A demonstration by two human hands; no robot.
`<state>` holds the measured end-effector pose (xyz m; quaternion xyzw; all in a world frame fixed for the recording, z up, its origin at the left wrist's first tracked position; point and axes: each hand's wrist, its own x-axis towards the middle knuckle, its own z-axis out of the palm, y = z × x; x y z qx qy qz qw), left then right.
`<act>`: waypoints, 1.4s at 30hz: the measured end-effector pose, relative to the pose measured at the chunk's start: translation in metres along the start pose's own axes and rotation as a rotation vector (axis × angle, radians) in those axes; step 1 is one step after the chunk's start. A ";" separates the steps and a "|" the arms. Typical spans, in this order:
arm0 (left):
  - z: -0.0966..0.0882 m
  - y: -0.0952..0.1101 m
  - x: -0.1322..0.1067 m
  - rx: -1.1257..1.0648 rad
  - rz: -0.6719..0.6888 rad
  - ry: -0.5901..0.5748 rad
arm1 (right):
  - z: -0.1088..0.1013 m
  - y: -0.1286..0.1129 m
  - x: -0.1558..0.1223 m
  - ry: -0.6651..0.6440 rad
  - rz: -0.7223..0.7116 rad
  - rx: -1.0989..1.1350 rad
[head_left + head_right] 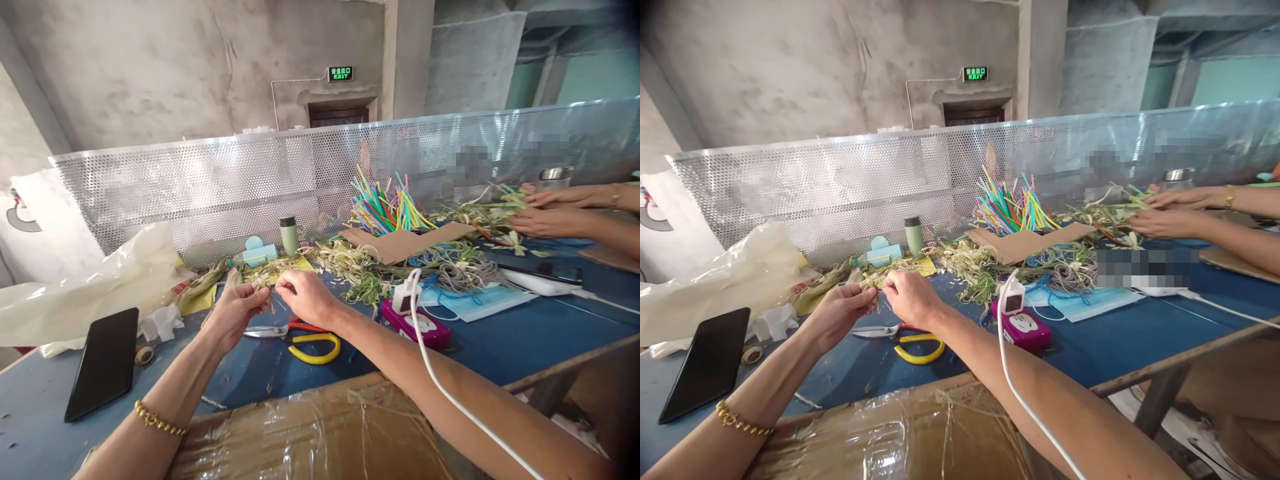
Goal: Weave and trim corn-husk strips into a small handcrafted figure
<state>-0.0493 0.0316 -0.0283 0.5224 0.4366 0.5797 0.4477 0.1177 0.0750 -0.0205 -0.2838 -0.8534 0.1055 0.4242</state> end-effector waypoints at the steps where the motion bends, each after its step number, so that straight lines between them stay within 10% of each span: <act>1: 0.000 -0.001 0.000 0.001 0.006 0.003 | 0.000 0.000 0.000 -0.011 0.010 0.012; 26: 0.002 0.002 -0.001 0.054 0.062 -0.036 | -0.005 -0.003 -0.002 -0.020 -0.020 -0.141; 42: 0.009 0.006 -0.005 0.202 0.118 0.064 | 0.009 0.006 -0.002 -0.157 0.293 0.269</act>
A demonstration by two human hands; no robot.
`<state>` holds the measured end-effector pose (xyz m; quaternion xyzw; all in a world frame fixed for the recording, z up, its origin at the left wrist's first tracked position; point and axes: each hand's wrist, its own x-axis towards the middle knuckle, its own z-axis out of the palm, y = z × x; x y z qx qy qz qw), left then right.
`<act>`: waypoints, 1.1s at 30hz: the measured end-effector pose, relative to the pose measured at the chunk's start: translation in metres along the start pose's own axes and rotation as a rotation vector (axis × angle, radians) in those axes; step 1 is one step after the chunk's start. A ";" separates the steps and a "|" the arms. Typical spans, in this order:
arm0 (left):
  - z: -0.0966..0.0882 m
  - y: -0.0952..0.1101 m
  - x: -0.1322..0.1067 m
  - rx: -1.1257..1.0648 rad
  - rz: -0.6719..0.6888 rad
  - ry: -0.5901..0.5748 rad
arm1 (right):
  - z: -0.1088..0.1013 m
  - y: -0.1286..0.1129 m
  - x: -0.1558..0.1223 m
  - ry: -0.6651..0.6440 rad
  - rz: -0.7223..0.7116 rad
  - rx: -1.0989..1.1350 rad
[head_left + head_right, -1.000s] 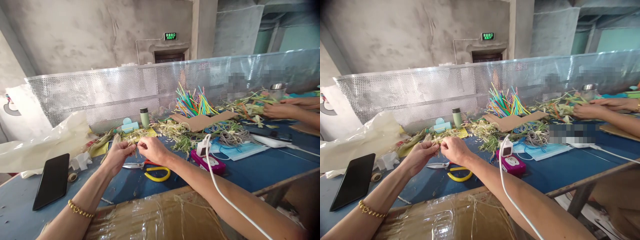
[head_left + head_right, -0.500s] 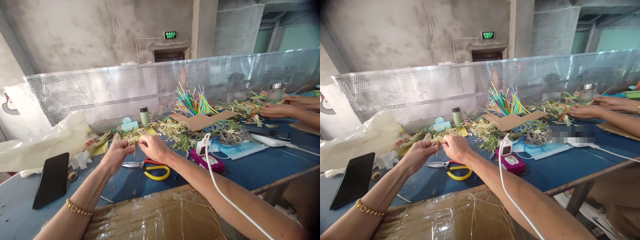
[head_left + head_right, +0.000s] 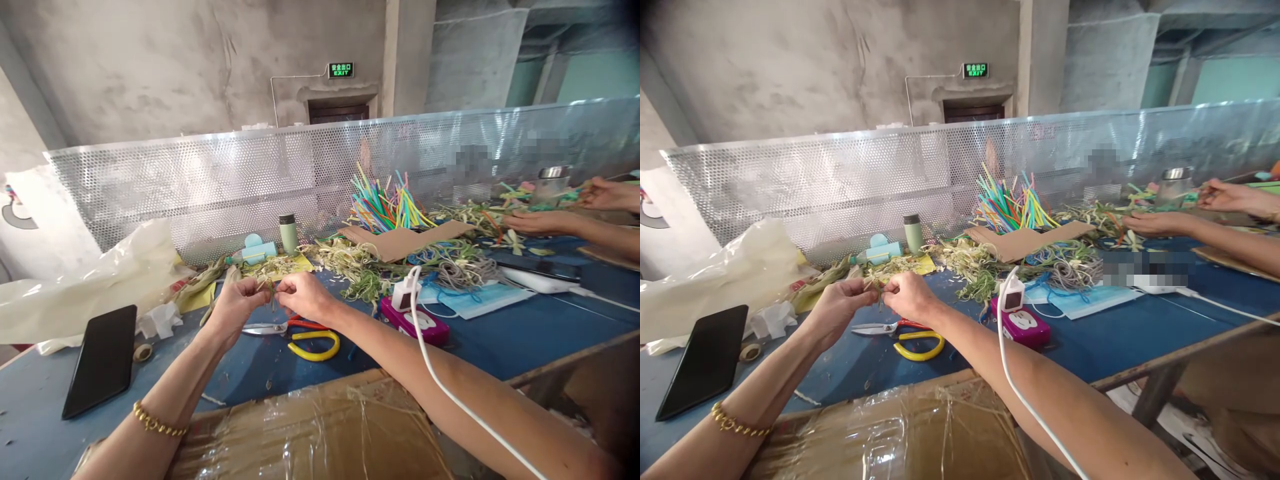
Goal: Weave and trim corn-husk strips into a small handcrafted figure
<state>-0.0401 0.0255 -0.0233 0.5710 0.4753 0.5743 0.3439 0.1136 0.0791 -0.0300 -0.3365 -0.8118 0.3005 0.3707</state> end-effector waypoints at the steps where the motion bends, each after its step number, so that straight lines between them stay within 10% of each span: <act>1: 0.000 0.000 0.000 0.007 0.002 0.005 | 0.000 0.000 0.000 -0.007 0.009 0.019; 33: 0.002 0.000 0.000 0.015 0.013 -0.003 | 0.007 0.005 0.001 -0.017 -0.006 0.058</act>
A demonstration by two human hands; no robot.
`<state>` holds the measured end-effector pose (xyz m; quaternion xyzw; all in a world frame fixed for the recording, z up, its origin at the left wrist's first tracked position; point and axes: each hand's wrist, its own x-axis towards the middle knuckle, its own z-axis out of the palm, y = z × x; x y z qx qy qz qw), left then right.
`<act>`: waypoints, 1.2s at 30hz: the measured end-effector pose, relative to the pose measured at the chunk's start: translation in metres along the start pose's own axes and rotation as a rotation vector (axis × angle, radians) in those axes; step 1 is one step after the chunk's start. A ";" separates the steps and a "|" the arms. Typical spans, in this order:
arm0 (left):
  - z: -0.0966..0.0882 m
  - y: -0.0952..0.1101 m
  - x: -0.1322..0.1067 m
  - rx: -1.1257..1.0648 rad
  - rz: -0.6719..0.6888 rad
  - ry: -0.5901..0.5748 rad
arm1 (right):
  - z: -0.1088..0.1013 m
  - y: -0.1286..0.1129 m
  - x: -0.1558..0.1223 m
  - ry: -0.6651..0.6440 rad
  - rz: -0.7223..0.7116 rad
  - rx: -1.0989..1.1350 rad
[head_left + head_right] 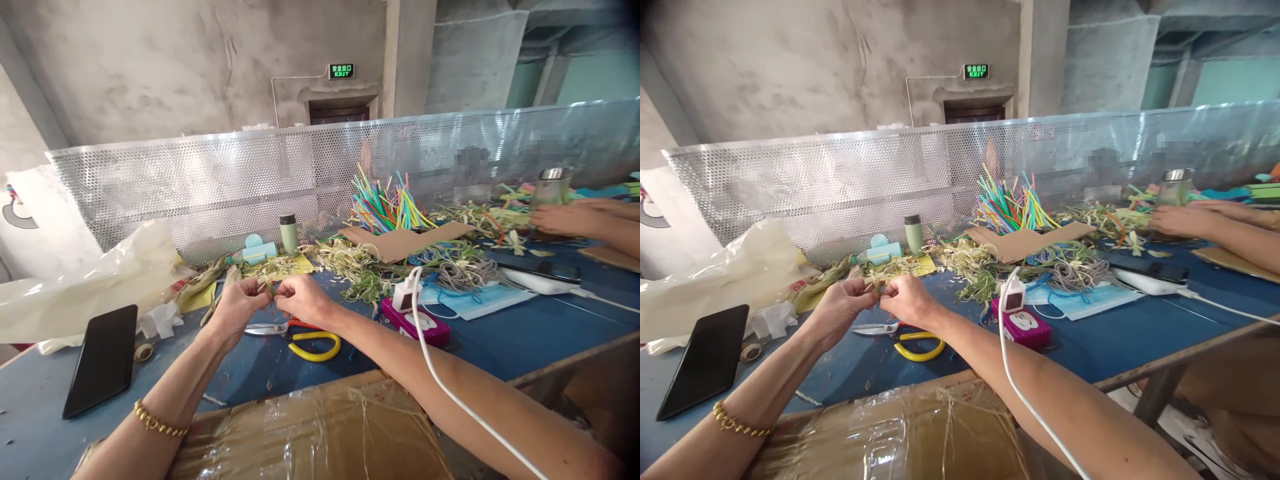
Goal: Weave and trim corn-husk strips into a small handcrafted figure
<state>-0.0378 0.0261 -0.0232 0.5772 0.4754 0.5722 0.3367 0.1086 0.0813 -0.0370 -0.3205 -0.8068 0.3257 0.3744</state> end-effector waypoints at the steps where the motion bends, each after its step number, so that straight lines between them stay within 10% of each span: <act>1: 0.000 0.000 0.000 0.003 -0.001 -0.009 | 0.000 0.000 0.000 0.007 -0.004 -0.004; 23: -0.006 0.003 0.001 -0.019 -0.016 -0.054 | -0.004 -0.004 -0.002 -0.011 -0.024 0.228; 36: -0.012 -0.003 0.004 0.103 0.002 0.019 | -0.010 -0.008 -0.001 0.050 -0.094 -0.006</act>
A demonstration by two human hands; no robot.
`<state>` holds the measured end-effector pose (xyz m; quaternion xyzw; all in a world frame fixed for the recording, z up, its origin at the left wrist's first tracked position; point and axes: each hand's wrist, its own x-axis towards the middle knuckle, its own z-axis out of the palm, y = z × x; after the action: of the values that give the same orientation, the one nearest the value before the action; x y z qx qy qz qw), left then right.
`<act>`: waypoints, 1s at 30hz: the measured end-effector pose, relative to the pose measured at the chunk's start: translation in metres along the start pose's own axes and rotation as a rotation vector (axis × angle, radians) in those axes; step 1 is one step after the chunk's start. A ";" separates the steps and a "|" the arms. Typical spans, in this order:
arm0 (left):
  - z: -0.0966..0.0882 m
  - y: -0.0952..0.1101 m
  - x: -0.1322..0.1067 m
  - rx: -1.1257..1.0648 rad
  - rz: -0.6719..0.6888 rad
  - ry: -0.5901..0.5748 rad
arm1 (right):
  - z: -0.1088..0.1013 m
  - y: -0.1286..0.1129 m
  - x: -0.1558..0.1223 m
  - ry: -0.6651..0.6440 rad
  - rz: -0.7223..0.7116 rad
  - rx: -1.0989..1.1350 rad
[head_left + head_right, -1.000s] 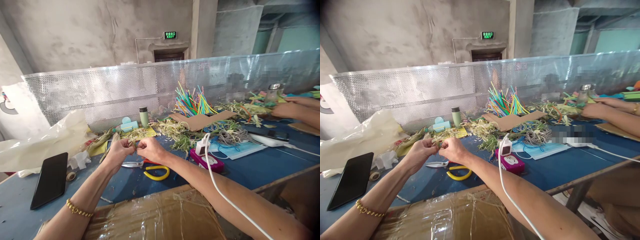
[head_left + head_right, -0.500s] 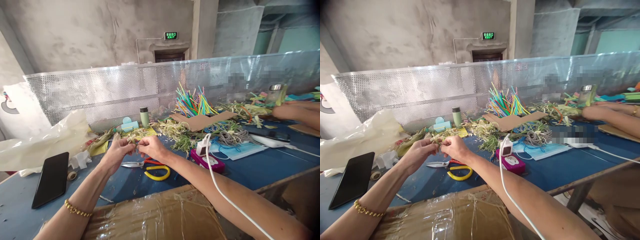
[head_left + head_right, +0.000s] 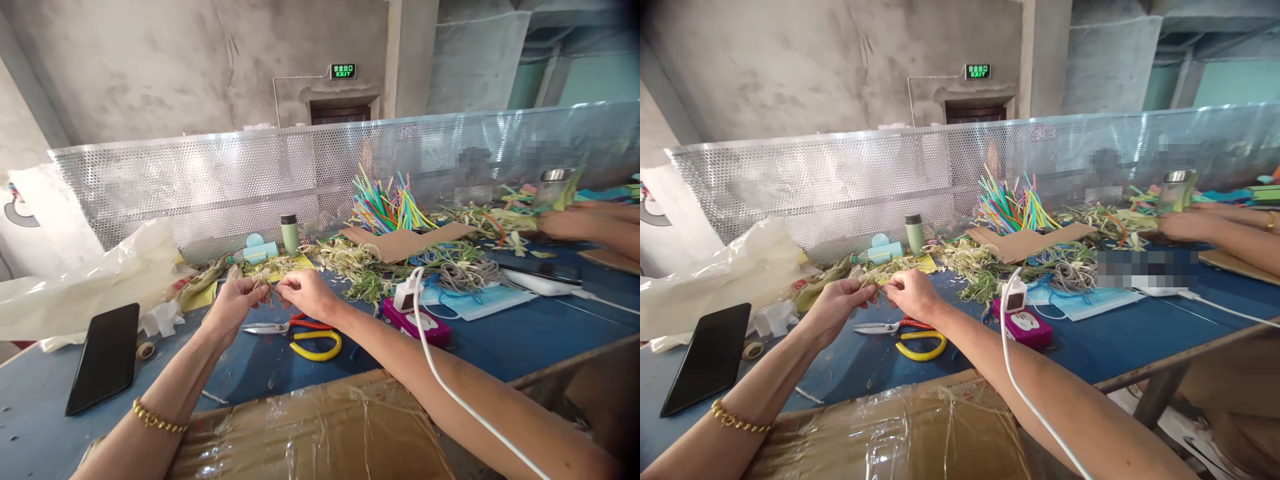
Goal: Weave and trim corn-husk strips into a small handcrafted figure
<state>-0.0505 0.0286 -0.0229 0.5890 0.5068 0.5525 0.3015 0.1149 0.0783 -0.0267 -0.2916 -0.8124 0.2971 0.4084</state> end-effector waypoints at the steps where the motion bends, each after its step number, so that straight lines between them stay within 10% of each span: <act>1: 0.000 0.000 0.000 0.009 0.004 -0.001 | 0.000 0.000 0.000 -0.007 0.006 0.019; 15: -0.003 0.001 0.001 0.183 0.023 -0.144 | 0.001 0.007 0.002 0.160 -0.138 -0.377; 30: 0.006 0.000 0.001 0.160 -0.013 0.096 | -0.010 0.005 0.010 -0.049 0.151 -0.182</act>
<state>-0.0453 0.0312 -0.0239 0.5808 0.5669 0.5360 0.2322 0.1196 0.0914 -0.0204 -0.3803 -0.8215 0.2589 0.3368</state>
